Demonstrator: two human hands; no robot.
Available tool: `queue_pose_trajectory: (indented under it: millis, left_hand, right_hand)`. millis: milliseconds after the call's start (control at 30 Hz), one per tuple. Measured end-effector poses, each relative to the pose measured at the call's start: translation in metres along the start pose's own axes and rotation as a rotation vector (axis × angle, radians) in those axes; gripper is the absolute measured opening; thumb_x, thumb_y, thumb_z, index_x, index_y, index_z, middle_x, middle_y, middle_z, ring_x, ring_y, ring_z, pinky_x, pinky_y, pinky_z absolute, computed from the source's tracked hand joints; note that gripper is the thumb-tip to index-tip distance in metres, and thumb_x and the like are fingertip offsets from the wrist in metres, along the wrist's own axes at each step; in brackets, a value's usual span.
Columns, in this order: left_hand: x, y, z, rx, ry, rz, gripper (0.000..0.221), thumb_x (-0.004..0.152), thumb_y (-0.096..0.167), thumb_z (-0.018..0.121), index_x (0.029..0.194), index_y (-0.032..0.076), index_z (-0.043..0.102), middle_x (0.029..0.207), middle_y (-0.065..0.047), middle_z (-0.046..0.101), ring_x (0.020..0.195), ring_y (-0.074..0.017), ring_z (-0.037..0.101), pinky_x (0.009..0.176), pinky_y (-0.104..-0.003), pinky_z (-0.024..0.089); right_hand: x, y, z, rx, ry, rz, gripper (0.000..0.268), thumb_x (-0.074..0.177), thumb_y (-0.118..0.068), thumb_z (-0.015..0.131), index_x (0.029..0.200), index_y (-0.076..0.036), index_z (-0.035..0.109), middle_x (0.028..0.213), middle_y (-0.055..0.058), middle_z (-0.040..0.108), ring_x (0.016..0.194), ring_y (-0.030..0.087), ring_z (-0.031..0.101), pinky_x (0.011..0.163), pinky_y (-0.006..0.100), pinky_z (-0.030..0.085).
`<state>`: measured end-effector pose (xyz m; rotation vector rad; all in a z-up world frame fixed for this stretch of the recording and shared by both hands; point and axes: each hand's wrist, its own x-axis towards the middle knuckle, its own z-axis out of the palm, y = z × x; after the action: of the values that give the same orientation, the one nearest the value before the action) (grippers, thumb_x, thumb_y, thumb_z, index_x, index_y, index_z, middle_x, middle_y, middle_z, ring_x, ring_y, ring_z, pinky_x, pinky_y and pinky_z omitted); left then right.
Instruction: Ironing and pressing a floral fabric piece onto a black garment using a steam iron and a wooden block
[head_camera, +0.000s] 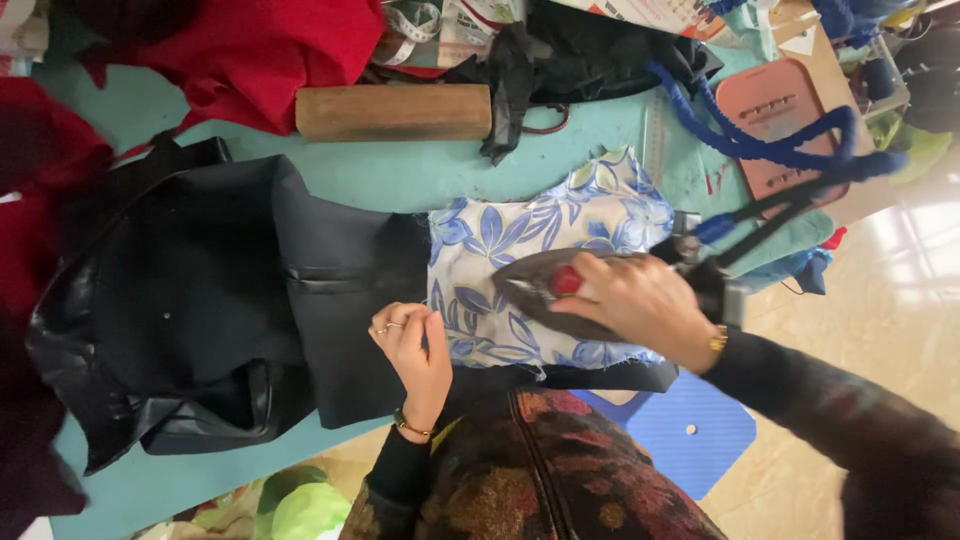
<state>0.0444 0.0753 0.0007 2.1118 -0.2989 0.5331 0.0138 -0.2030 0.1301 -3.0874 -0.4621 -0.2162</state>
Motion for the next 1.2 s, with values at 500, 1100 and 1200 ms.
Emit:
queue_pose_trajectory:
  millis: [500, 1100, 1200]
  left_hand:
    - [-0.005, -0.007, 0.010, -0.125, 0.126, -0.046, 0.010, 0.095, 0.002, 0.063, 0.097, 0.011, 0.060, 0.117, -0.004, 0.051, 0.114, -0.0269, 0.049, 0.100, -0.040, 0.040]
    - [0.023, 0.040, -0.013, -0.067, 0.001, 0.057, 0.053, 0.113, 0.028, 0.036, 0.071, 0.007, 0.060, 0.097, -0.004, 0.060, 0.110, -0.0265, 0.052, 0.100, -0.043, 0.039]
    - [0.022, 0.037, -0.011, -0.096, -0.017, 0.047, 0.050, 0.112, 0.022, 0.038, 0.066, 0.008, 0.055, 0.093, -0.001, 0.059, 0.112, -0.0246, 0.052, 0.101, -0.042, 0.038]
  right_hand:
    - [0.075, -0.067, 0.039, -0.060, 0.345, -0.099, 0.055, 0.093, -0.069, 0.054, 0.085, -0.014, 0.055, 0.053, 0.005, 0.055, 0.044, 0.024, 0.062, 0.059, 0.036, 0.053]
    - [0.025, -0.012, 0.020, -0.014, 0.089, -0.064, 0.057, 0.101, -0.068, 0.058, 0.083, -0.013, 0.051, 0.050, 0.001, 0.053, 0.043, 0.023, 0.056, 0.052, 0.035, 0.044]
    - [0.016, -0.002, 0.018, -0.008, 0.111, -0.047, 0.055, 0.101, -0.064, 0.061, 0.082, -0.013, 0.049, 0.052, 0.001, 0.052, 0.045, 0.024, 0.053, 0.053, 0.035, 0.043]
